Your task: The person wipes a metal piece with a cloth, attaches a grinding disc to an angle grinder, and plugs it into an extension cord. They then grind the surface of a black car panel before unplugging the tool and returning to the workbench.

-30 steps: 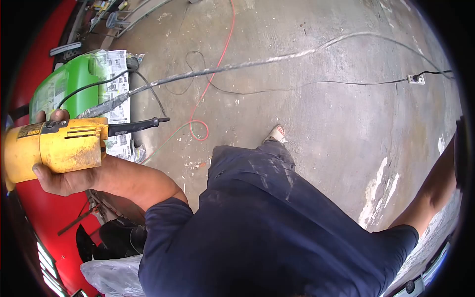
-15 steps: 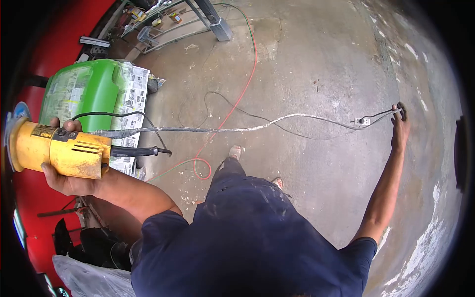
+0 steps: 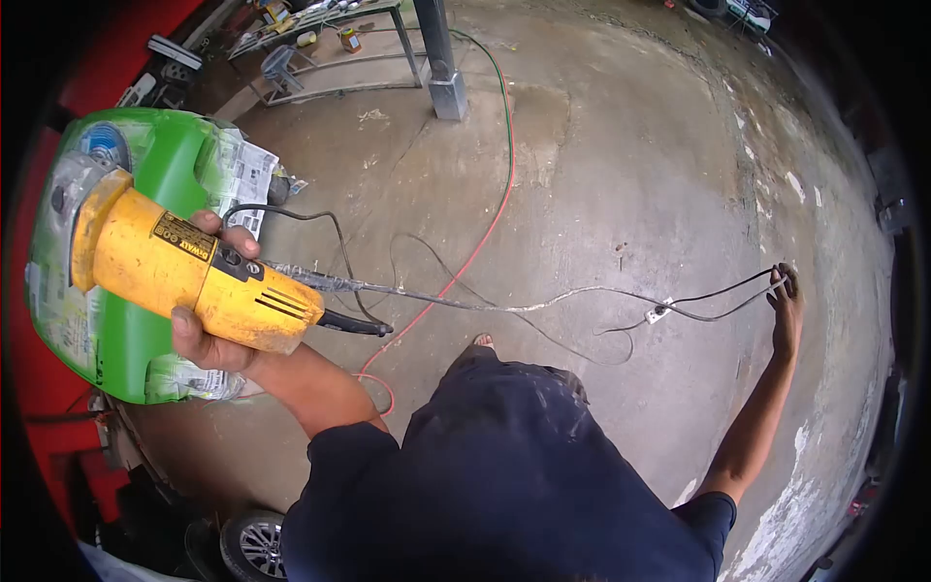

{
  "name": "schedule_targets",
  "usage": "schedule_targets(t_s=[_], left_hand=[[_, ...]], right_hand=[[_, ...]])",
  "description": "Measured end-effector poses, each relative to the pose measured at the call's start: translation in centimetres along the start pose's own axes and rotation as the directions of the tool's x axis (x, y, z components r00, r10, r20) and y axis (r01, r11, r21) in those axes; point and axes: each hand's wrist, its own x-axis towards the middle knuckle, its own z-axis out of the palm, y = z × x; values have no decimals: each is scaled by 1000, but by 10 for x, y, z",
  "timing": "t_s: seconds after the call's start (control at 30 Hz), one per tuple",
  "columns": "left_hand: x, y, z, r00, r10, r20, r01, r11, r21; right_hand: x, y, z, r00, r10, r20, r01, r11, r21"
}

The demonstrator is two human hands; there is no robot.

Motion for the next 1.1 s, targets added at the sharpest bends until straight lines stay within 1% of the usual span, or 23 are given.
schedule_targets(t_s=[0.07,0.1,0.13,0.17,0.23,0.3,0.33,0.37,0.43,0.5,0.53,0.57,0.6,0.63,0.7,0.77,0.83,0.87,0.97,1.0,1.03,1.07,1.1], left_hand=[[16,-15,-22,999,-41,-19,41,999,-1],[25,-24,-31,999,-40,-33,40,999,-3],[31,-17,-25,997,-32,-65,32,999,-8],[38,-29,-35,994,-22,-106,22,1000,-2],[50,-45,-52,984,-14,-176,23,998,51],[61,-59,-67,985,35,-171,-6,986,166],[67,-64,-73,979,45,-197,-7,981,193],[65,-49,-60,977,54,-206,-11,978,207],[75,-64,-65,966,99,-239,-15,944,329],[74,-71,-67,970,94,-226,-16,946,325],[78,-74,-66,955,128,-266,-26,934,356],[80,-74,-64,940,157,-303,-30,922,385],[75,-65,-58,947,164,-277,-59,934,352],[79,-66,-60,958,169,-233,-80,935,346],[66,-54,-59,965,126,-229,-58,957,285],[48,-41,-56,947,168,-273,-61,930,362],[46,-44,-56,952,206,-224,-110,920,377],[42,-44,-66,939,230,-256,-108,903,416],[49,-65,-77,926,301,-230,-167,870,464],[61,-81,-83,924,307,-230,-173,869,464],[86,-104,-97,934,293,-206,-183,884,429],[98,-113,-100,944,277,-178,-191,901,389],[108,-120,-111,945,272,-183,-185,904,386]], right_hand=[[22,-35,27,999,-11,42,12,1000,-26],[37,-52,41,997,-35,67,37,999,-26],[43,-67,31,997,-38,68,40,998,-38],[66,-76,47,992,-45,118,53,996,-67],[105,-91,77,980,-47,195,69,992,-108],[148,-105,109,957,-21,288,62,989,-133],[171,-113,128,951,-32,309,77,988,-134],[173,-119,123,939,-31,342,89,984,-156],[220,-130,173,913,-46,405,122,979,-164],[261,-147,218,803,-95,588,237,956,-170],[279,-158,242,765,-113,634,297,936,-191],[303,-158,263,683,-176,709,338,936,-94],[309,-164,270,639,-171,750,359,929,-94],[322,-177,293,591,-164,790,384,918,-97],[329,-194,328,555,-198,808,413,908,-62],[333,-209,352,526,-242,815,443,896,-20],[349,-225,381,462,-268,845,557,830,-41],[359,-230,397,455,-264,850,560,828,-43],[379,-247,442,455,-256,853,557,829,-48],[391,-254,465,436,-269,859,599,799,-54],[410,-272,501,429,-270,862,604,795,-52],[417,-280,514,432,-247,867,604,794,-74],[425,-288,528,437,-218,873,599,794,-102]])
